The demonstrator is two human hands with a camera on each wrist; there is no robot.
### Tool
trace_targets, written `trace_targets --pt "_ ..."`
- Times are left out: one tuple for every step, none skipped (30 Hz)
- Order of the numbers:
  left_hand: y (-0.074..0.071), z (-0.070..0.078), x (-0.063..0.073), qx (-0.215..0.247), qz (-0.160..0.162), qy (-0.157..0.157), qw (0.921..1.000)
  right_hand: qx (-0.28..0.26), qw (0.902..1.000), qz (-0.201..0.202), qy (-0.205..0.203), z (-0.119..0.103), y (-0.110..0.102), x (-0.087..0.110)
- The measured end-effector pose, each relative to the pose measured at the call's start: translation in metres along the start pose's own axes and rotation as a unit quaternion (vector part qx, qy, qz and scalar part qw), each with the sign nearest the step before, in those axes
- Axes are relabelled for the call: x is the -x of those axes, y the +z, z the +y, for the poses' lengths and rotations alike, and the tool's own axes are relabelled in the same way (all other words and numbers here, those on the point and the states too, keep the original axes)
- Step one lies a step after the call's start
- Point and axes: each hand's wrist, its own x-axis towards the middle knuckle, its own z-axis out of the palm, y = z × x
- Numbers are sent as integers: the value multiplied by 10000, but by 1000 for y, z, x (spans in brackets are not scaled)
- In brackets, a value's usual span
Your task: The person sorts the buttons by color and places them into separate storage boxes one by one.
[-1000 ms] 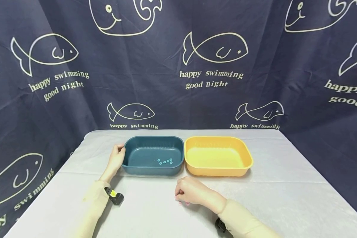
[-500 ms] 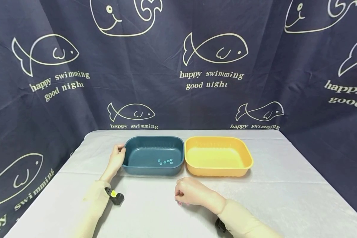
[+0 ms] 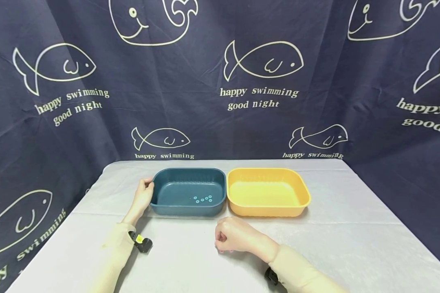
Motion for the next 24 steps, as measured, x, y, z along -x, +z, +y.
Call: trace_targets --pt "0 0 0 -8 -3 -8 10000 -28 10000 27 11 0 0 0" --pt "0 0 0 -10 2 -18 10000 -70 10000 47 21 1 -1 0" --pt "0 0 0 -16 5 -25 10000 -98 9999 72 34 1 -1 0" --pt "0 0 0 -17 5 -34 10000 -116 9999 92 59 1 -1 0" --pt "0 0 0 -16 4 -39 10000 -159 9998 100 106 1 -2 0" --pt "0 0 0 -13 3 -44 10000 -197 9996 113 154 2 -2 0" --pt "-1 1 0 -14 4 -47 10000 -228 9994 114 214 2 -3 1" --pt "-1 1 0 -13 9 -48 10000 -253 9993 121 261 2 -3 1" --pt "-1 1 0 -7 8 -52 10000 -255 9992 133 293 2 -4 0" --pt "-1 1 0 -1 9 -53 10000 -272 9990 147 316 3 -4 0" --pt "-1 1 0 8 12 -52 10000 -295 9989 163 336 3 -4 0" --pt "-1 1 1 7 13 -53 10000 -306 9988 190 331 3 -4 0" --pt "0 2 1 9 13 -57 10000 -343 9987 199 332 4 -4 0" --pt "0 2 1 10 12 -59 10000 -361 9986 221 306 4 -4 0" --pt "0 2 1 13 9 -64 10000 -384 9986 247 274 5 -4 0" --pt "0 2 2 13 8 -66 10000 -411 9985 277 245 5 -4 0" --pt "0 2 2 14 2 -64 10000 -431 9984 308 203 6 -4 0" --pt "0 2 2 12 -3 -63 10000 -429 9984 350 144 6 -5 -1" --pt "0 2 2 17 -5 -61 10000 -414 9983 404 78 6 -5 -1" --pt "0 1 2 17 -9 -55 10000 -381 9982 465 20 6 -6 -1" --pt "0 1 2 20 -10 -46 10000 -370 9979 524 -27 6 -8 -1" --pt "0 1 2 24 -5 -34 10000 -340 9977 576 -66 5 -9 -1" --pt "0 1 2 26 1 -27 10000 -314 9976 616 -92 5 -11 -1" --pt "0 1 2 31 8 -19 10000 -289 9974 659 -97 5 -13 -2"
